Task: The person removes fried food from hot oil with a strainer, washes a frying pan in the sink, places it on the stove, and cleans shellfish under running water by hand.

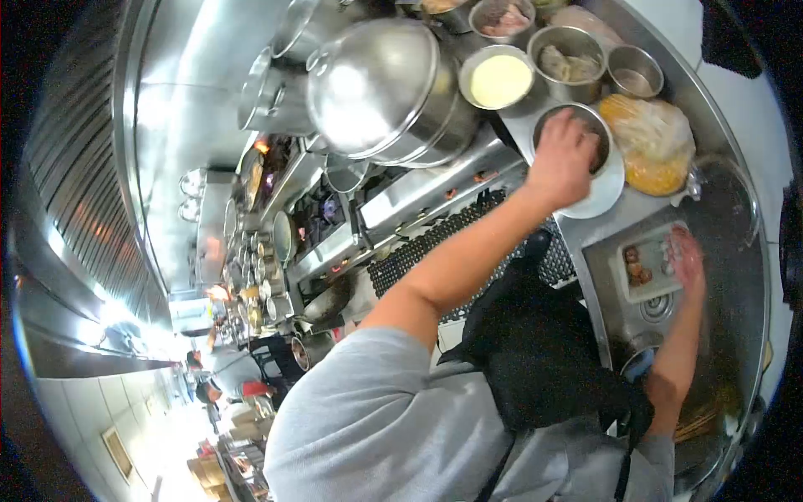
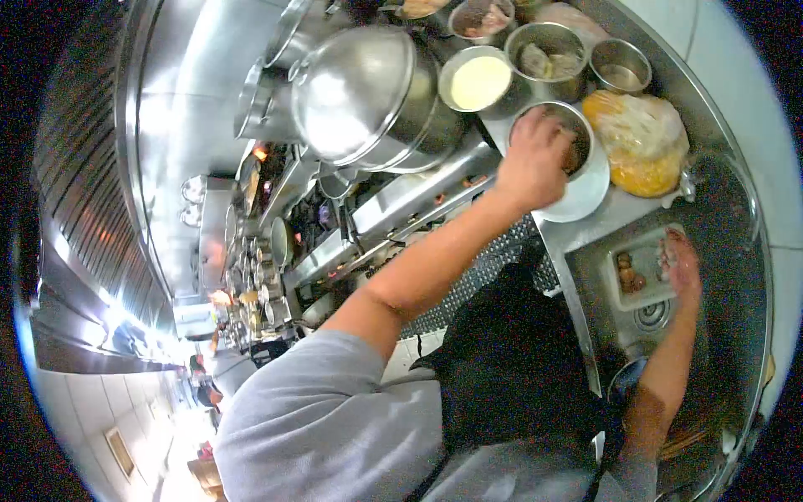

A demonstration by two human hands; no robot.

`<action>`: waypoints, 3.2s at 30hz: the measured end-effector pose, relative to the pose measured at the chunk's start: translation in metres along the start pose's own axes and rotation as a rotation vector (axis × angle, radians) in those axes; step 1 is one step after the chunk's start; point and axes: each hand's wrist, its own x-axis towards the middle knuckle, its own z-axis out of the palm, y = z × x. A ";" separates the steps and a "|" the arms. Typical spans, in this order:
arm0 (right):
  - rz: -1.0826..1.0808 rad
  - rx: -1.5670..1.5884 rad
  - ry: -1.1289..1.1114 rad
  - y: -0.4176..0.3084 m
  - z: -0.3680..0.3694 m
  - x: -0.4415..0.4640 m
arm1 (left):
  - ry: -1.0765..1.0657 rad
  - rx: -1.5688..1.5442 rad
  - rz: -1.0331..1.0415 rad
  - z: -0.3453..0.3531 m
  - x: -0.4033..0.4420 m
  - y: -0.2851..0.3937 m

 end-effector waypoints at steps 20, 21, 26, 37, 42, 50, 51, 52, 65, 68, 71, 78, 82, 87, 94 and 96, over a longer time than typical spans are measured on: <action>-0.366 -0.027 0.383 -0.019 -0.003 -0.111 | -0.506 -1.105 -0.402 0.236 0.034 0.231; -0.333 0.071 0.383 -0.008 -0.006 -0.105 | -0.499 -1.007 -0.295 0.242 0.037 0.230; -0.463 0.469 0.498 0.025 -0.006 -0.064 | -0.500 -0.754 -0.269 0.217 0.045 0.223; -0.367 0.072 0.515 -0.009 0.027 -0.063 | -0.885 -1.144 -0.597 0.273 -0.011 0.166; -0.447 -0.636 0.712 -0.024 0.033 -0.046 | -0.991 -1.830 -1.053 0.243 0.009 0.185; -0.723 -0.681 0.648 -0.050 0.013 -0.079 | -0.964 -1.856 -0.779 0.229 0.055 0.202; -0.773 -0.381 0.560 -0.044 0.003 -0.080 | -0.964 -1.730 -0.735 0.210 0.059 0.207; -0.616 -0.588 0.586 -0.039 0.003 -0.085 | -0.966 -1.603 -0.646 0.209 0.062 0.209; -0.398 -1.487 0.467 0.127 0.045 -0.001 | -0.970 -1.147 -0.307 0.164 0.072 0.246; -0.281 -0.841 0.238 0.093 0.031 -0.016 | -0.984 -1.357 -0.372 0.176 0.076 0.242; -0.129 0.196 0.187 0.077 0.016 -0.025 | -0.935 -1.085 -0.055 0.163 0.082 0.243; -0.177 0.226 0.145 0.040 0.011 -0.041 | -0.616 -0.480 0.371 0.186 0.079 0.241; -0.197 0.103 0.163 0.033 0.007 -0.034 | -0.676 -0.473 0.173 0.182 0.079 0.236; -0.225 -0.042 0.387 0.000 0.021 -0.050 | -0.485 -0.430 0.175 0.165 0.060 0.209; -0.340 -0.485 0.669 -0.020 0.017 -0.046 | -0.558 -1.557 -0.707 0.190 0.033 0.205; -0.425 -0.435 0.703 -0.017 0.016 -0.046 | -0.690 -1.735 -0.875 0.197 0.033 0.208</action>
